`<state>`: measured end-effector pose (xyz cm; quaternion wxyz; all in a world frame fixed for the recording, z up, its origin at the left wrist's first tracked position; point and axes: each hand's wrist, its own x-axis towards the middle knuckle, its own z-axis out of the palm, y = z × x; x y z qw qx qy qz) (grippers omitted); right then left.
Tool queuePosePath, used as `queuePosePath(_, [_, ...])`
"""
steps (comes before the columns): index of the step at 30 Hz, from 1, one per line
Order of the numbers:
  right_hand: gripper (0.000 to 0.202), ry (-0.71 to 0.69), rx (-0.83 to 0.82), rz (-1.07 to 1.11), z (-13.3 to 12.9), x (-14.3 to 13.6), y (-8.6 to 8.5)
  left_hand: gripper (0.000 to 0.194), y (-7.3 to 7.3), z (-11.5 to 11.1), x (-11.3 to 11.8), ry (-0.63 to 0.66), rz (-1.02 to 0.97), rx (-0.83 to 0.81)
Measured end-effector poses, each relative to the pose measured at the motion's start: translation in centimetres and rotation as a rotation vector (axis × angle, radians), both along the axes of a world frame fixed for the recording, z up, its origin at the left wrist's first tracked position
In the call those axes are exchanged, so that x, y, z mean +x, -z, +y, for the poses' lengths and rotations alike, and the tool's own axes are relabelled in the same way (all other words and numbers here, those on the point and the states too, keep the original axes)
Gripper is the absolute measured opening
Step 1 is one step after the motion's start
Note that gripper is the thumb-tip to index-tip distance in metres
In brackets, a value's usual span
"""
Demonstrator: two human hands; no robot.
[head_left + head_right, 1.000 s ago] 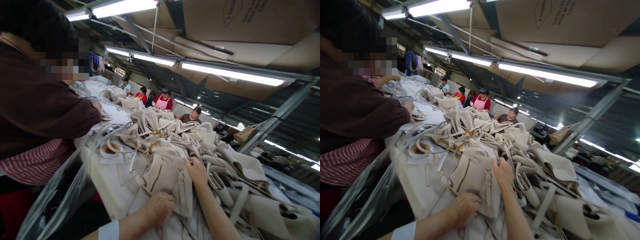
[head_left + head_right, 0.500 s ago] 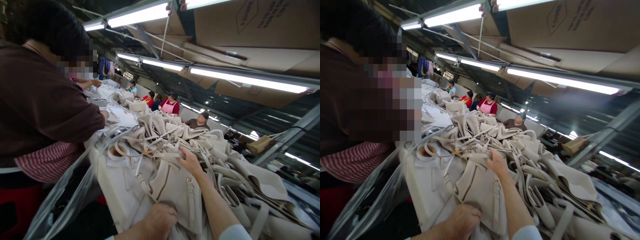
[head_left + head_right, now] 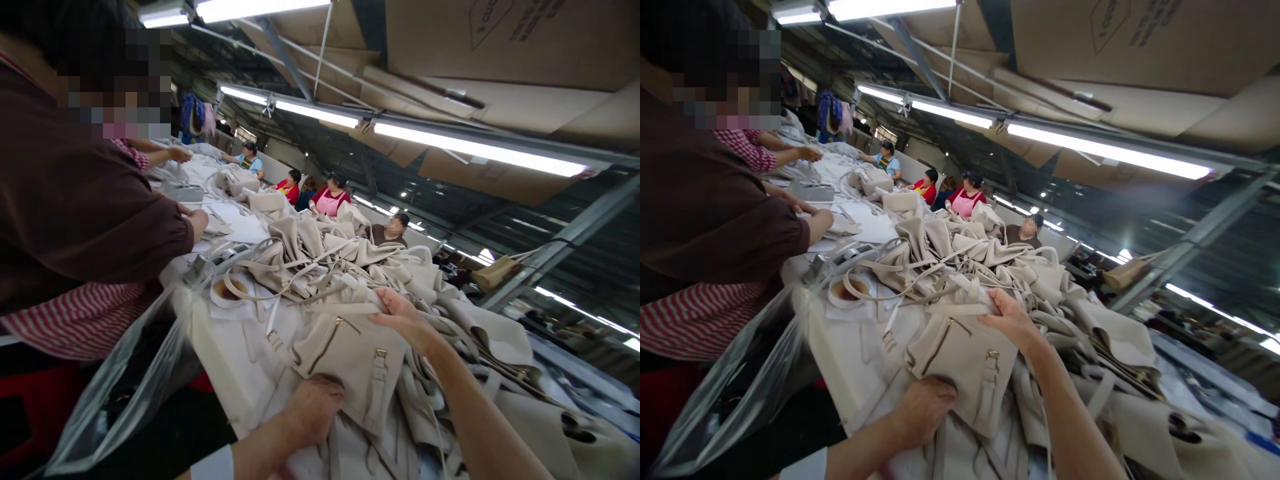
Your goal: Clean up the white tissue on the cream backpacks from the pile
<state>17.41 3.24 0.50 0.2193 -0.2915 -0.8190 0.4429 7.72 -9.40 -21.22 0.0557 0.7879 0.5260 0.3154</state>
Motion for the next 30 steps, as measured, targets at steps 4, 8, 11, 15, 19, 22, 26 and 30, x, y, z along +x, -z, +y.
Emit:
queuePosePath(4, [0.035,-0.024,-0.047,-0.061,-2.5,2.2,-1.2,0.024,1.1,-0.1,0.0,-0.185,-0.086,0.079])
queuePosePath(8, [0.030,-0.089,-0.205,-0.190,-4.4,3.4,-3.6,0.057,3.4,0.2,0.1,-0.352,-0.164,0.266])
queuePosePath(11, [0.025,-0.115,-0.216,-0.332,-5.7,2.3,-4.6,0.066,4.0,0.6,0.2,-0.359,-0.207,0.267])
queuePosePath(15, [0.026,-0.086,-0.149,-0.181,-5.6,-0.7,-5.0,0.069,1.2,0.6,-0.7,-0.387,-0.340,0.107])
queuePosePath(19, [0.019,0.016,-0.192,0.258,-3.1,-2.5,-6.6,0.075,-4.3,0.1,-4.4,-0.336,-0.549,0.034])
queuePosePath(22, [0.010,0.041,-0.185,0.421,-2.0,-2.8,-8.4,0.054,-8.2,-0.6,-8.3,-0.396,-0.707,0.020])
queuePosePath(26, [0.012,0.015,-0.242,0.569,-3.3,-2.8,-9.0,0.041,-11.7,-2.8,-11.5,-0.557,-0.821,0.286])
queuePosePath(30, [0.016,-0.114,-0.265,0.471,-6.0,-3.2,-8.2,0.040,-13.3,-4.9,-11.6,-0.538,-0.737,0.397])
